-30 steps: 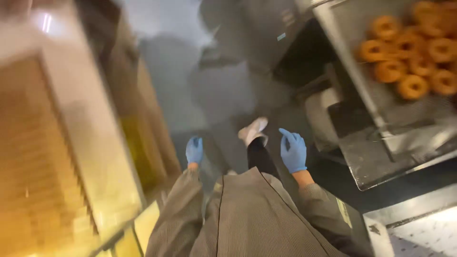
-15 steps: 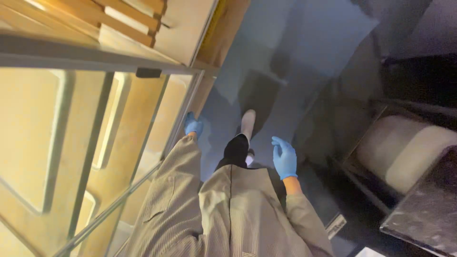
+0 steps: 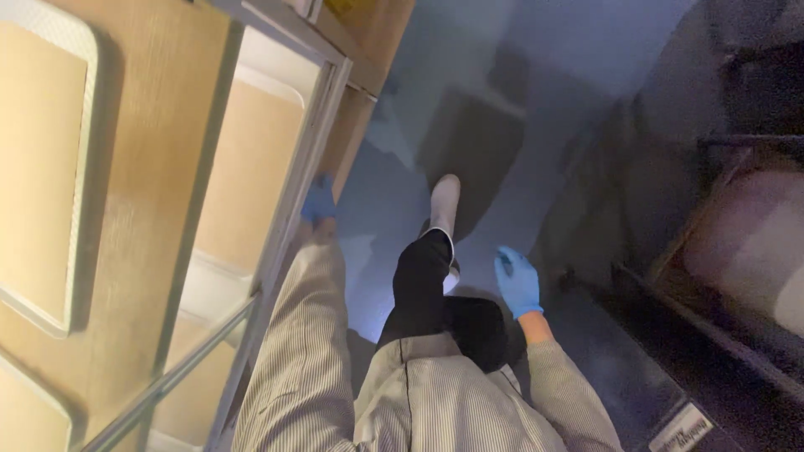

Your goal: Preparing, frying, and traying donuts in a bakery kitchen.

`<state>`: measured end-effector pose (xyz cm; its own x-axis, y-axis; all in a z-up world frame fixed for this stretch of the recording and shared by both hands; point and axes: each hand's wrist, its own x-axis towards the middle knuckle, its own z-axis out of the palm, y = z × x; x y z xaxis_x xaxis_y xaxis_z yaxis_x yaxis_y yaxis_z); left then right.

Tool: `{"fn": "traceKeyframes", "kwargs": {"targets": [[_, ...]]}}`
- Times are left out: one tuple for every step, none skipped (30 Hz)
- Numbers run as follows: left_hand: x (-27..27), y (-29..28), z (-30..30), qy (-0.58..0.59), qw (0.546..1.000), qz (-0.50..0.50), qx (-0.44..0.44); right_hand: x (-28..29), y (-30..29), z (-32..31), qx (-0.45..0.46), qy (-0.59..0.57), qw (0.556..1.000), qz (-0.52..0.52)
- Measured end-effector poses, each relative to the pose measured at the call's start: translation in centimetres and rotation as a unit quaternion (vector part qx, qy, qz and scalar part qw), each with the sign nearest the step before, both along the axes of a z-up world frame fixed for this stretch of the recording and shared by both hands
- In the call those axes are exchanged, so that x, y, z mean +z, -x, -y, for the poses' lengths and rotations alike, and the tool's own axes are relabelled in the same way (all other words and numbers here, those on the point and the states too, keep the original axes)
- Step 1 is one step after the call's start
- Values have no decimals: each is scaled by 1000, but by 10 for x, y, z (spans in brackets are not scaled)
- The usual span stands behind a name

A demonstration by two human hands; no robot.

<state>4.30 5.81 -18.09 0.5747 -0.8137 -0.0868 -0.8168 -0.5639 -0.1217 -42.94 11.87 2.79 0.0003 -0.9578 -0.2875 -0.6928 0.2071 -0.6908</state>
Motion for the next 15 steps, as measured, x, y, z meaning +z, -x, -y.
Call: {"fn": "traceKeyframes", "kwargs": {"targets": [[-1, -1, 17, 88, 996, 31, -4, -4, -9, 4, 5, -9, 1000, -9], [0, -2, 35, 176, 982, 62, -9, -7, -17, 8, 9, -17, 1000, -17], [-7, -10, 25, 176, 982, 61, -9, -13, -26, 9, 9, -17, 1000, -18], [-12, -18, 16, 191, 974, 100, -69, -18, -34, 11, 30, 11, 999, -26], [-17, -25, 9, 207, 960, 139, -127, -22, -42, 16, 52, 42, 997, -34], [-16, -26, 13, 209, 960, 139, -126, -20, -46, 19, 54, 44, 997, -35], [-13, -27, 18, 127, 957, 211, -155, -17, -51, 21, 58, 47, 997, -2], [-10, -27, 22, 44, 941, 280, -182, -13, -55, 24, 63, 50, 996, 31], [0, -22, 18, 45, 941, 279, -186, -11, -59, 25, 59, 51, 997, 30], [11, -16, 15, 81, 956, 195, -203, -8, -62, 26, 55, 33, 997, 50], [22, -9, 12, 116, 963, 108, -218, -4, -64, 29, 50, 15, 996, 69], [76, 20, 2, 118, 962, 106, -222, 7, -67, 32, 46, 16, 997, 67], [134, 58, 12, 161, 945, 16, -283, 20, -72, 35, 26, -8, 992, 124], [198, 109, 34, 200, 916, -75, -340, 34, -76, 37, 6, -31, 983, 181], [224, 140, 27, 202, 912, -77, -349, 40, -82, 40, -3, -26, 983, 180]]}}
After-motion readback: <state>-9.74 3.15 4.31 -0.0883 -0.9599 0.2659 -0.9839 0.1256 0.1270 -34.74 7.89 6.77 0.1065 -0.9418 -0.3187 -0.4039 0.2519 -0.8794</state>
